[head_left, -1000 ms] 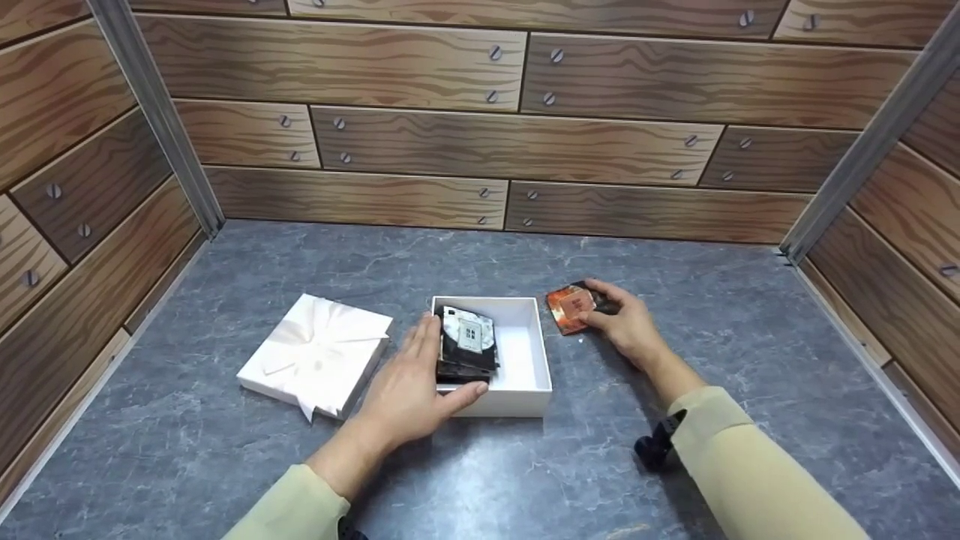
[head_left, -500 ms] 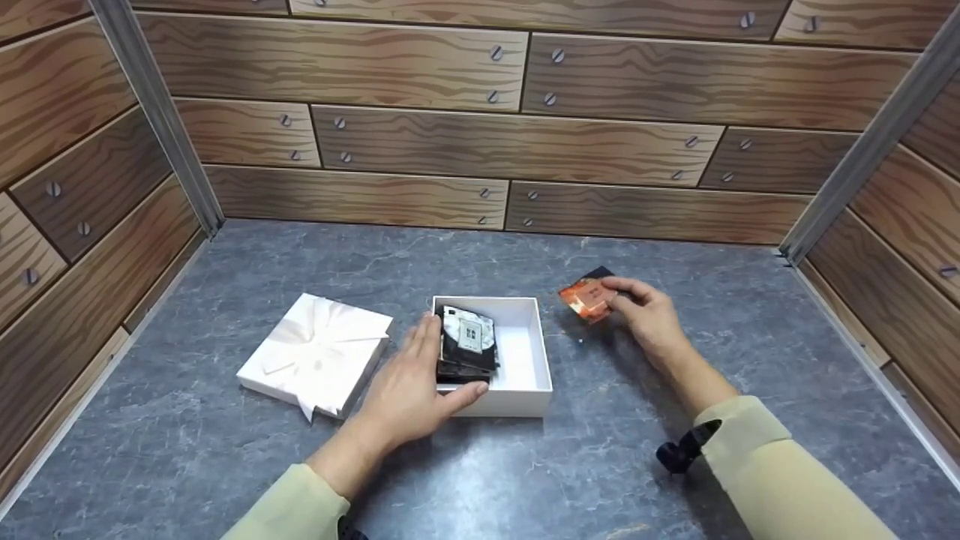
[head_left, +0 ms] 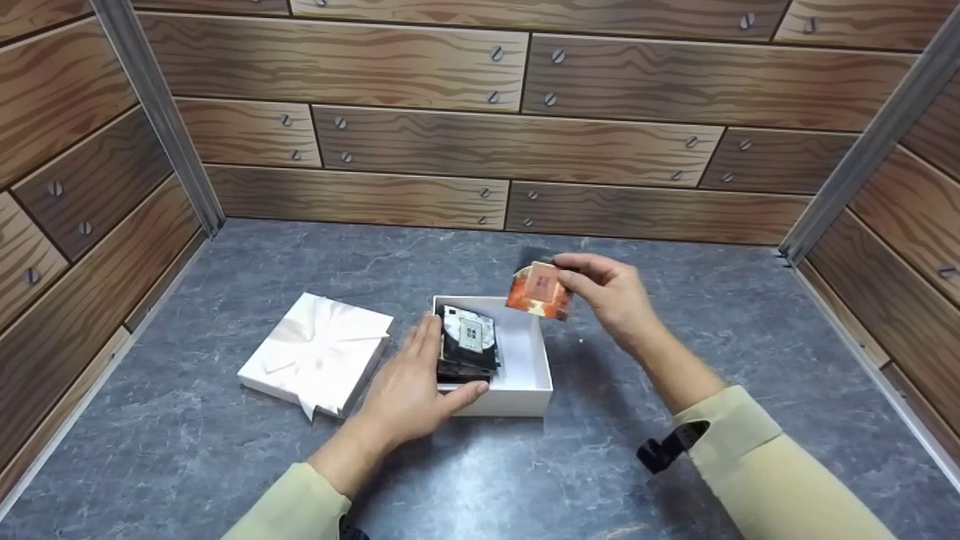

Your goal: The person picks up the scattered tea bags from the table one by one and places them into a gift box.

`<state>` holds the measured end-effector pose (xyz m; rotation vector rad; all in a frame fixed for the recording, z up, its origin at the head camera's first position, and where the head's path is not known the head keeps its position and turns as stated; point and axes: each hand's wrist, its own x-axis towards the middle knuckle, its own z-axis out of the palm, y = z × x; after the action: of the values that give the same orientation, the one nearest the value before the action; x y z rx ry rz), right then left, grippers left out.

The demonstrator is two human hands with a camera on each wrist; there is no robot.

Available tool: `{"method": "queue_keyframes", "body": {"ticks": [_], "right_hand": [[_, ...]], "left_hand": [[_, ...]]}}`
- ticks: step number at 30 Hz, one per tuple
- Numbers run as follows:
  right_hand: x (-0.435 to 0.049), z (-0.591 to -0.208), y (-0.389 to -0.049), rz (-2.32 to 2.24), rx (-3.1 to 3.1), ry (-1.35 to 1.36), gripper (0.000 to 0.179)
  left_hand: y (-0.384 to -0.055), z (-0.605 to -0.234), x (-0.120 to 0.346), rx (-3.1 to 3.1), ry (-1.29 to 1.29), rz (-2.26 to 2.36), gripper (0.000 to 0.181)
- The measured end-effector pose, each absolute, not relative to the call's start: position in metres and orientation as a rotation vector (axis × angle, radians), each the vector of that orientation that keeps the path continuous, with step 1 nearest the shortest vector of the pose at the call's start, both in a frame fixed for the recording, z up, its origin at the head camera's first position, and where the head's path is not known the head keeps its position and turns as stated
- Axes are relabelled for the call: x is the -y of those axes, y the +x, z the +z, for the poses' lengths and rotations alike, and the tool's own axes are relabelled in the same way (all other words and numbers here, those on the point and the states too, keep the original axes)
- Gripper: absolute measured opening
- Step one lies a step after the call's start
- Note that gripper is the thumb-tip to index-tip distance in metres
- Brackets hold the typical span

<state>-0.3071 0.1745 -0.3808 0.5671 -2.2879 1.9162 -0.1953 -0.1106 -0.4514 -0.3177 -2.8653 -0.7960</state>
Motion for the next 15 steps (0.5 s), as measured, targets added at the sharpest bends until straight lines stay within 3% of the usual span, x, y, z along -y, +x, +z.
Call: {"method": "queue_keyframes", "body": {"ticks": [10, 15], "right_hand": [[-0.144, -0.379, -0.296, 1.853, 2.515, 0.673, 0.053], [-0.129, -0.382, -0.292, 1.802, 2.653, 0.796, 0.056]], "left_hand": [[-0.196, -0.452, 0.11, 2.883, -0.305, -0.811, 0.119], [-0.196, -0.451, 0.11, 2.878, -0.307, -0.81, 0.117]]}}
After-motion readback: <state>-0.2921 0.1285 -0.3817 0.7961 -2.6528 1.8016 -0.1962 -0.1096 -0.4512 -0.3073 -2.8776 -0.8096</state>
